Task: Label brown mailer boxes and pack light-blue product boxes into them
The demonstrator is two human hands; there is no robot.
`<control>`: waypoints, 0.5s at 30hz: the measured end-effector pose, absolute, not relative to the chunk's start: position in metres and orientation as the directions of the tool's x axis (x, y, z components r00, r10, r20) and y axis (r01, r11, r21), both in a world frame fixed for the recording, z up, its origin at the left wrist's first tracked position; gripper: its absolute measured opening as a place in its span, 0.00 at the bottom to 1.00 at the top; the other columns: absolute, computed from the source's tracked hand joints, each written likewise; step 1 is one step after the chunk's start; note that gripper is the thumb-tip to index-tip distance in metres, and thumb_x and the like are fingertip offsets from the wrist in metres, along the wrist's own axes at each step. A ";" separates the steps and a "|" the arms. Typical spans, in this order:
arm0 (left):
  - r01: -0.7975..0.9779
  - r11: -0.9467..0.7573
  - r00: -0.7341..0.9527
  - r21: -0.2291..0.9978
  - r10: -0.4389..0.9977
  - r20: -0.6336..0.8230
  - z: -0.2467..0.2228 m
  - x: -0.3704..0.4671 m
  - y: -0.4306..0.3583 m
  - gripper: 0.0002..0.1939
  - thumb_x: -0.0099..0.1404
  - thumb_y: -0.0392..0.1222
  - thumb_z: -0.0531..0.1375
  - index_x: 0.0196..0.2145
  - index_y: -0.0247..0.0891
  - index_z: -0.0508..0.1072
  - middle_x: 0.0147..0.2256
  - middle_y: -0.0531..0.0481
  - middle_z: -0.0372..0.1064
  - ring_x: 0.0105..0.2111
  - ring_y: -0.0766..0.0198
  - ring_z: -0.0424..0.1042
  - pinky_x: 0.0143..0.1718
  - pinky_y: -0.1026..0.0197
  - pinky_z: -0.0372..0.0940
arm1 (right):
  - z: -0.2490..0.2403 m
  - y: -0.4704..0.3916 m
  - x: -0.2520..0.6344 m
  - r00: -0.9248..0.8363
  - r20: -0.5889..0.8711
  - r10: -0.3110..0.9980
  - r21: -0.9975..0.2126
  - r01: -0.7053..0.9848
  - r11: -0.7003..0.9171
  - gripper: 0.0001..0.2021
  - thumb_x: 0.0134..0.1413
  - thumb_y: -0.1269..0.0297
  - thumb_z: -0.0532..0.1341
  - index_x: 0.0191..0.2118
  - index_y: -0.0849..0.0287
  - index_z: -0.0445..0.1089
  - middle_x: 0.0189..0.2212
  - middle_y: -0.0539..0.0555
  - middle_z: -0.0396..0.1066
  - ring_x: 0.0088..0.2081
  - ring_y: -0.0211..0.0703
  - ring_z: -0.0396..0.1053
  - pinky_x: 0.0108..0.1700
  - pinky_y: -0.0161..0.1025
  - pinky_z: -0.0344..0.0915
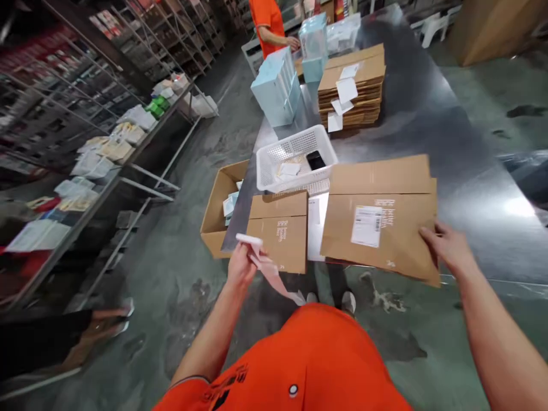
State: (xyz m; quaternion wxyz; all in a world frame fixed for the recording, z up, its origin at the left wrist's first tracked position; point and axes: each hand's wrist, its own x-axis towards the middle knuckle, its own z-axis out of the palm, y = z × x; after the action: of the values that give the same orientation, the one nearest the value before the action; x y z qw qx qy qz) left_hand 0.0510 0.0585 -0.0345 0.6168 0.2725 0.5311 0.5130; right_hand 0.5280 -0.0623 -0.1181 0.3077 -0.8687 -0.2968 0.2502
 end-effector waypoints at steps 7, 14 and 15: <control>-0.587 0.282 0.144 0.759 0.959 -0.244 0.047 0.065 0.084 0.16 0.73 0.37 0.49 0.25 0.38 0.64 0.16 0.61 0.40 0.15 0.71 0.41 0.19 0.67 0.47 | -0.080 0.015 0.371 0.051 -0.147 0.988 -0.897 0.414 -0.155 0.39 0.52 0.36 0.59 0.65 0.54 0.63 0.63 0.64 0.64 0.59 0.67 0.65 0.62 0.64 0.59; -0.554 -0.068 -0.033 0.830 0.998 0.060 0.078 0.002 0.105 0.20 0.76 0.40 0.43 0.27 0.39 0.63 0.18 0.61 0.34 0.15 0.69 0.33 0.16 0.67 0.43 | -0.068 0.048 0.184 -0.839 -0.104 0.534 -0.943 -0.087 -0.321 0.31 0.51 0.35 0.59 0.40 0.61 0.78 0.34 0.57 0.78 0.41 0.50 0.76 0.48 0.48 0.71; -0.541 -0.123 -0.082 0.832 0.992 0.094 0.080 -0.021 0.110 0.20 0.76 0.41 0.43 0.27 0.39 0.63 0.17 0.61 0.35 0.15 0.69 0.32 0.16 0.67 0.42 | -0.075 0.044 0.182 -0.851 -0.144 0.504 -0.925 -0.066 -0.375 0.30 0.49 0.35 0.62 0.38 0.62 0.77 0.29 0.55 0.77 0.34 0.47 0.75 0.41 0.44 0.72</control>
State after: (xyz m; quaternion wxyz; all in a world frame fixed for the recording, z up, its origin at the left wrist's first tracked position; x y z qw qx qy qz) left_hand -0.0214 0.1104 0.0803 0.5791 0.3516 0.3210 0.6618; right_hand 0.1824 0.0438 -0.0755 0.1775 -0.2069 -0.5299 0.8030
